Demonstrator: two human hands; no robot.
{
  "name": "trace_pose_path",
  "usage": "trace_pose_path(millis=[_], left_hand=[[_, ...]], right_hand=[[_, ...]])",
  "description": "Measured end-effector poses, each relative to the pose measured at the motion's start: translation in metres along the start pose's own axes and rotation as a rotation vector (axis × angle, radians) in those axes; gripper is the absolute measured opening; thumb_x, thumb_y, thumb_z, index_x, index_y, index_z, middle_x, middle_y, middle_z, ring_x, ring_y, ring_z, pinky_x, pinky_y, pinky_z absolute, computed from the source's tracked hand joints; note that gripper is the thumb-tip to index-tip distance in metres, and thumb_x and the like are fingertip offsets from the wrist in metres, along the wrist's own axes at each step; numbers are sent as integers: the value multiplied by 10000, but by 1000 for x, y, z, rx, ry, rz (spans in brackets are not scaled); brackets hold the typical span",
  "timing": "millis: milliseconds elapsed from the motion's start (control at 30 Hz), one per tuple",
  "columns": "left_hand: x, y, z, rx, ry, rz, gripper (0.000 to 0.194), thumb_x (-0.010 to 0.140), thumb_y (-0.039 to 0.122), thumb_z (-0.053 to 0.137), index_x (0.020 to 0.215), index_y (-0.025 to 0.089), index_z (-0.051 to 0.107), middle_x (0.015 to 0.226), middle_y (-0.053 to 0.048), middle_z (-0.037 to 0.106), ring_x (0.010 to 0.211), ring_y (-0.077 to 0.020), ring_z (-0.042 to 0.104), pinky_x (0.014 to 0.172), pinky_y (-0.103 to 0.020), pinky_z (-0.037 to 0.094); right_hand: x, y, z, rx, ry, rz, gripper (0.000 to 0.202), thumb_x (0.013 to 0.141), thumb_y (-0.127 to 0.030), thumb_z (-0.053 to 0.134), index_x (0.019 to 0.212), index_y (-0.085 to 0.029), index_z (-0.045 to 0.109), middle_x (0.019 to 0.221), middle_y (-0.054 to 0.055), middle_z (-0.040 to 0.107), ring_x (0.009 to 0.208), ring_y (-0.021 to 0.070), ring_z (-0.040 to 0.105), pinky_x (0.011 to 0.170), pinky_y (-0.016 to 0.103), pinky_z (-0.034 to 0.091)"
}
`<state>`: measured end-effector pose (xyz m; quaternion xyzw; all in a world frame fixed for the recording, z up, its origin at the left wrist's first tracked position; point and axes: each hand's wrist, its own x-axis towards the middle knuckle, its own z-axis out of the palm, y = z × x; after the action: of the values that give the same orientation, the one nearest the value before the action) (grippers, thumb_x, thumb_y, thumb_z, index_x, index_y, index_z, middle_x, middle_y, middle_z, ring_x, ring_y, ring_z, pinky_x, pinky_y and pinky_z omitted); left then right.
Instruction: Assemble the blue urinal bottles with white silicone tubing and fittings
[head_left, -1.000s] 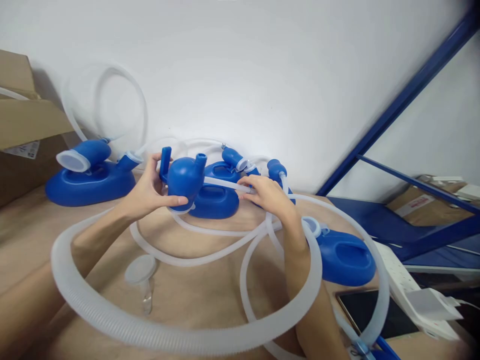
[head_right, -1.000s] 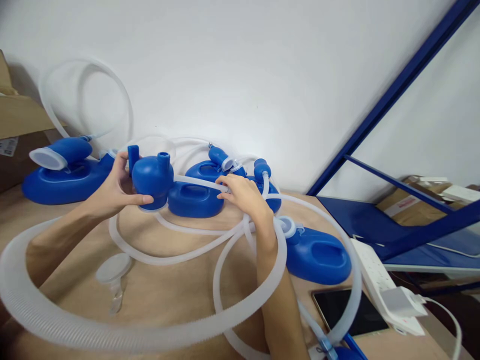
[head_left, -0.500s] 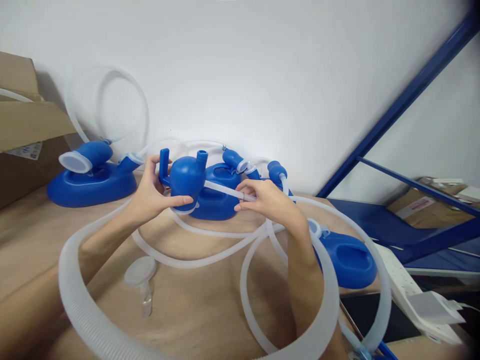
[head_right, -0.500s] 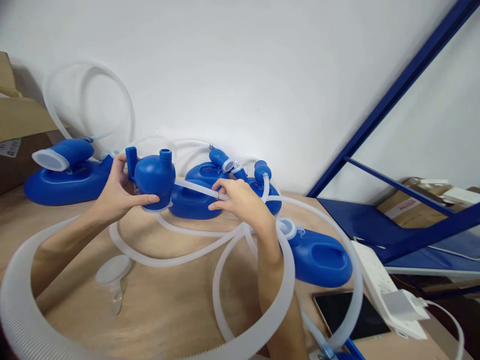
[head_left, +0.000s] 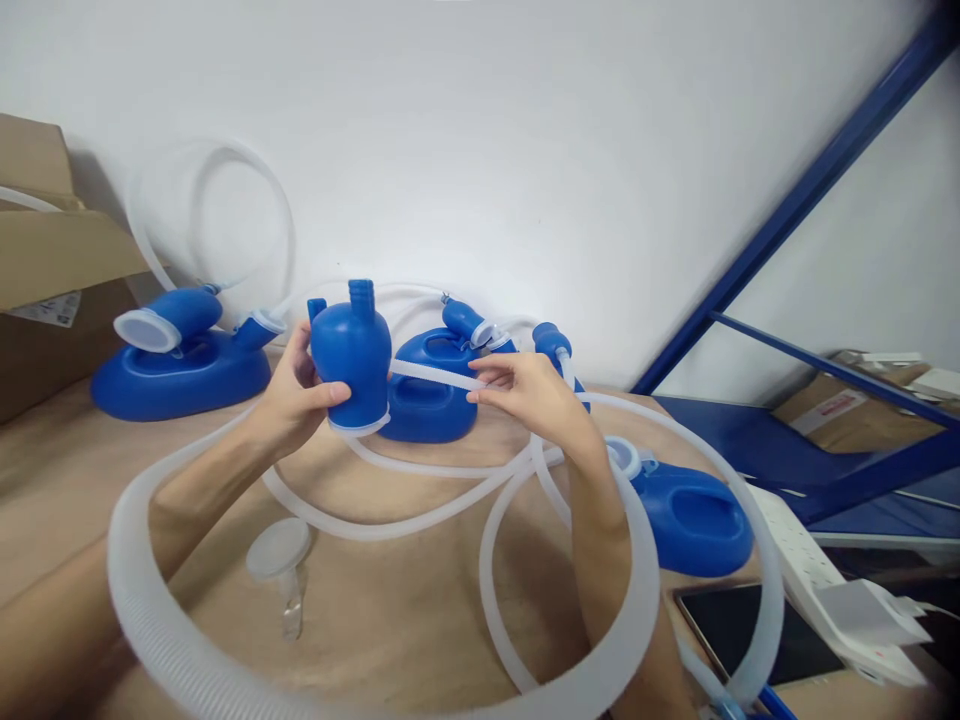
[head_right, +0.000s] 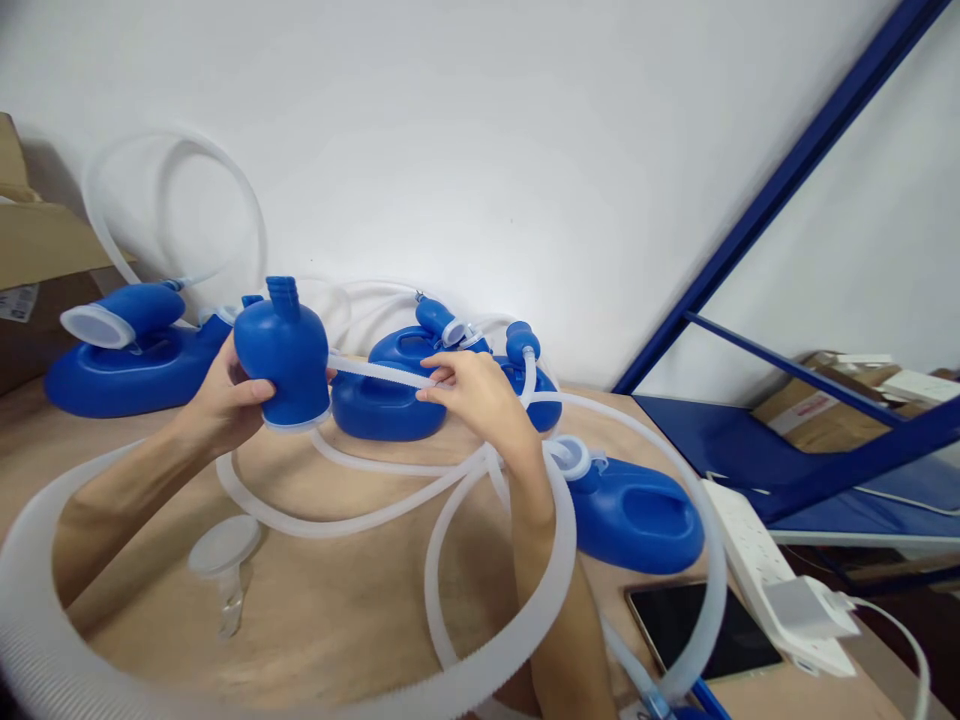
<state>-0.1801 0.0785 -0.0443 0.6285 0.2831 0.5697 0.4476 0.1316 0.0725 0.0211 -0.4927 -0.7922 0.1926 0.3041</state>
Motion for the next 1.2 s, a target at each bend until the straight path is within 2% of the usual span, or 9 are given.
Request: trace_pose_path(millis=[133, 267, 400, 600, 700, 867, 1000, 1100, 1200], left_hand=[[1, -2, -2, 59, -3, 26, 815, 792, 595, 862, 1407, 325, 400, 1247, -84, 749, 1015, -367, 793, 844, -561, 665], [1, -1, -2, 84, -11, 58, 882, 794, 616, 852, 1478, 318, 380, 1244, -105, 749, 996, -357, 793, 847, -546, 664], [0, 2, 0, 89, -11, 88, 949, 782, 634, 853, 1513, 272, 369, 1207, -124, 756, 985, -360, 794, 862, -537, 659], [-4, 5, 5, 84, -99, 55, 847, 870, 684, 733, 1528, 258, 412, 1315, -178, 739, 1086, -380, 782, 910, -571, 647], [-11, -2, 12, 6, -154, 16, 871, 820, 719, 759, 1496, 256, 465, 1308, -176, 749, 1133, -410, 765, 928, -609, 641], [-19, -23, 24, -73, -150, 25, 879, 754, 805, 764, 1436, 289, 563, 1328, -104, 743, 1129, -407, 762, 946, -581, 649], [-16, -20, 24, -11, -161, 18, 963, 700, 749, 863, 1511, 376, 499, 1435, -87, 679, 1144, -402, 755, 898, -555, 671], [-8, -10, 20, 108, -99, 77, 1109, 639, 640, 960, 1581, 448, 408, 1578, -89, 565, 1320, -402, 662, 964, -502, 660], [-2, -3, 14, 366, 40, 174, 1095, 673, 633, 944, 1610, 392, 430, 1583, -114, 543, 1373, -389, 610, 982, -441, 642]], right_hand=[[-1, 3, -4, 163, 111, -19, 357, 745, -266, 888, 1078, -209, 771, 1071, 61, 815, 886, 221, 787, 854, 362, 641], [-3, -1, -5, -69, 227, 55, 296, 726, -373, 910, 879, -219, 708, 937, 37, 787, 815, 231, 744, 773, 384, 598], [-3, -4, -5, -80, 161, 29, 223, 785, -365, 877, 792, -228, 701, 831, 22, 776, 817, 227, 725, 772, 362, 568], [-1, -6, 2, -47, 136, -175, 99, 872, -295, 826, 901, -230, 758, 959, 18, 813, 920, 214, 744, 850, 336, 561], [0, -11, 14, -15, 94, -263, 96, 901, -291, 816, 950, -228, 763, 1021, 25, 813, 976, 218, 744, 877, 331, 560], [0, -21, 33, 130, 6, -368, 280, 945, -254, 778, 1222, -259, 741, 1135, 23, 797, 1044, 199, 748, 907, 316, 574], [-1, -22, 31, 102, 11, -366, 288, 968, -232, 744, 1254, -261, 736, 1137, 28, 790, 1017, 199, 745, 881, 316, 578], [-3, -18, 20, -54, 88, -352, 239, 1010, -246, 693, 1241, -225, 749, 1192, 65, 773, 1047, 228, 738, 897, 347, 567], [-6, -12, 5, -280, 133, -305, 266, 1055, -246, 612, 1282, -221, 748, 1275, 85, 743, 1113, 262, 722, 876, 371, 553]])
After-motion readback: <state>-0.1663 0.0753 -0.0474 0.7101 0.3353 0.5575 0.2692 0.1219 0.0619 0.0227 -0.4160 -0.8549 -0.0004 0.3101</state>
